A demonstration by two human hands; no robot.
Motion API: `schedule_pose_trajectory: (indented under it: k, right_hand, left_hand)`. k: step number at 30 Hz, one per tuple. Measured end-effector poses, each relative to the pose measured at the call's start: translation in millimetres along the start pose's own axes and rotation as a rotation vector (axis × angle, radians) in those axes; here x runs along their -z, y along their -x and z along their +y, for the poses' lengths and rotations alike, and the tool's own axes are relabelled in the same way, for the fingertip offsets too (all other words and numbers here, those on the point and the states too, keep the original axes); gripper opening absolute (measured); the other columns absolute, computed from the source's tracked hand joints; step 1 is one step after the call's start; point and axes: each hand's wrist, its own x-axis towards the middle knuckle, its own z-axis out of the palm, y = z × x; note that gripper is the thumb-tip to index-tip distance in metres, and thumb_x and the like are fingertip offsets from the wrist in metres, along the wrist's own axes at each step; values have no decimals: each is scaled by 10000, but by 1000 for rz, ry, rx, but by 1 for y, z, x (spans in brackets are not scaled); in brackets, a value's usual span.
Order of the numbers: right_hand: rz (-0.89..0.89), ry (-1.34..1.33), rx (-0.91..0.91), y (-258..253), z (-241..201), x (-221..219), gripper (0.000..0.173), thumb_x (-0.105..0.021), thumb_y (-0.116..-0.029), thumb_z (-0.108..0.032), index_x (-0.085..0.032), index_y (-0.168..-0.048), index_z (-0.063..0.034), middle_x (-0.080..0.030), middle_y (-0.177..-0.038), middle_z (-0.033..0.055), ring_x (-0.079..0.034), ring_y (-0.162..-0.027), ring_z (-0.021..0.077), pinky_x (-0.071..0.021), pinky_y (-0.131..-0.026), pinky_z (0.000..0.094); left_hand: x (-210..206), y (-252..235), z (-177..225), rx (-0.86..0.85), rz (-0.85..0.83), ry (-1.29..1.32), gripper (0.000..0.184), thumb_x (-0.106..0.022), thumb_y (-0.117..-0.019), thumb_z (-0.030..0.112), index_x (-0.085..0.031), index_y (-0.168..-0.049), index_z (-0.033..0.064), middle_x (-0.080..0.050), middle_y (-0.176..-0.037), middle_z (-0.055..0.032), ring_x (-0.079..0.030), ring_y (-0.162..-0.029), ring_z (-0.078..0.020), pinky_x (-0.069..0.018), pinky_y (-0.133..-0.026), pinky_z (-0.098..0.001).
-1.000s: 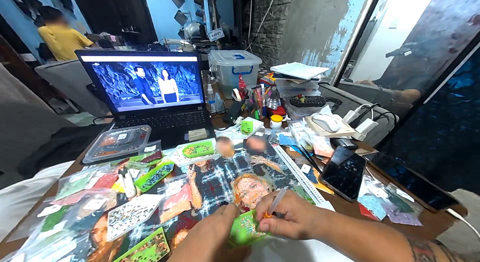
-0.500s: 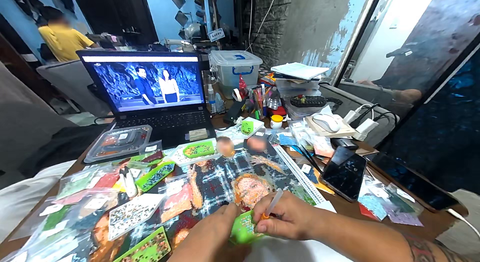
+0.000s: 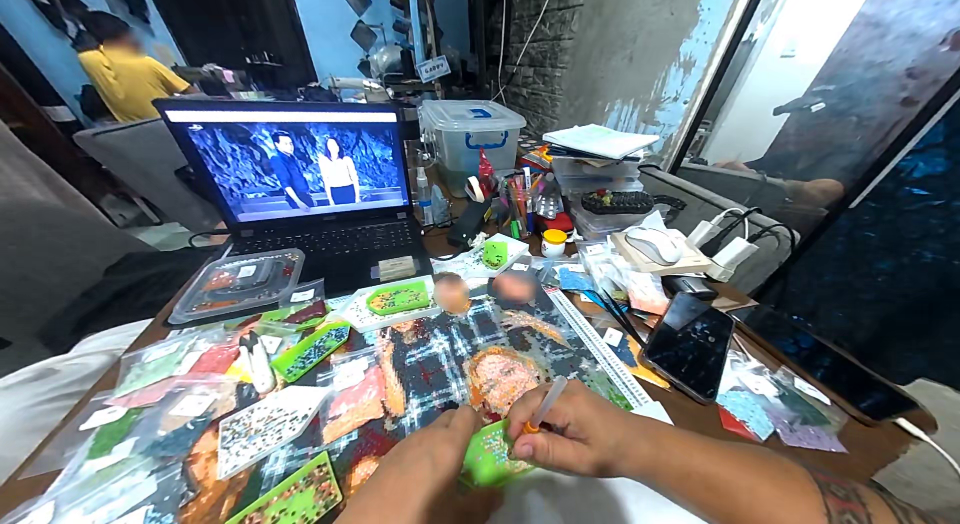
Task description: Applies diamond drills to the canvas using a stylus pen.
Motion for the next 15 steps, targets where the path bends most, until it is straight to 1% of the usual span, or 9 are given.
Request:
schedule_pose_trajectory:
  k: [3,9,15]
  right_hand:
    - [14,-1,-17,0,0,0,322,-521,-1079,-246,-650,-1019,43,-647,-808,130,-581,-684,99,-488,-654,203]
    - [29,-27,-35,1,0,2,319,-523,-1078,-244,-648,-1028,46,-649,-821,130,-578,-692,82,-482,-653,185]
    - [3,-40,-38,0,-1,3,304,-530,-1073,-235,-642,-1014,41,-613,-766,108,-542,-656,72,-455,-624,181]
  left_hand:
    - [1,0,1,5,-13,-1,557,-772,-914,337,-567,-1292,-17,-645,-1159,-219,-672,-1020,-370,-550,-878,-535]
    - [0,0,1,0,-3,6,559,-779,-908,330,-569,-1293,-17,-653,-1150,-223,-674,-1025,-380,-548,-884,-552]
    - [0,1,-1,-9,2,8,559,-777,-909,340,-569,-1293,-9,-657,-1140,-214,-678,-1015,-370,-550,-877,-549]
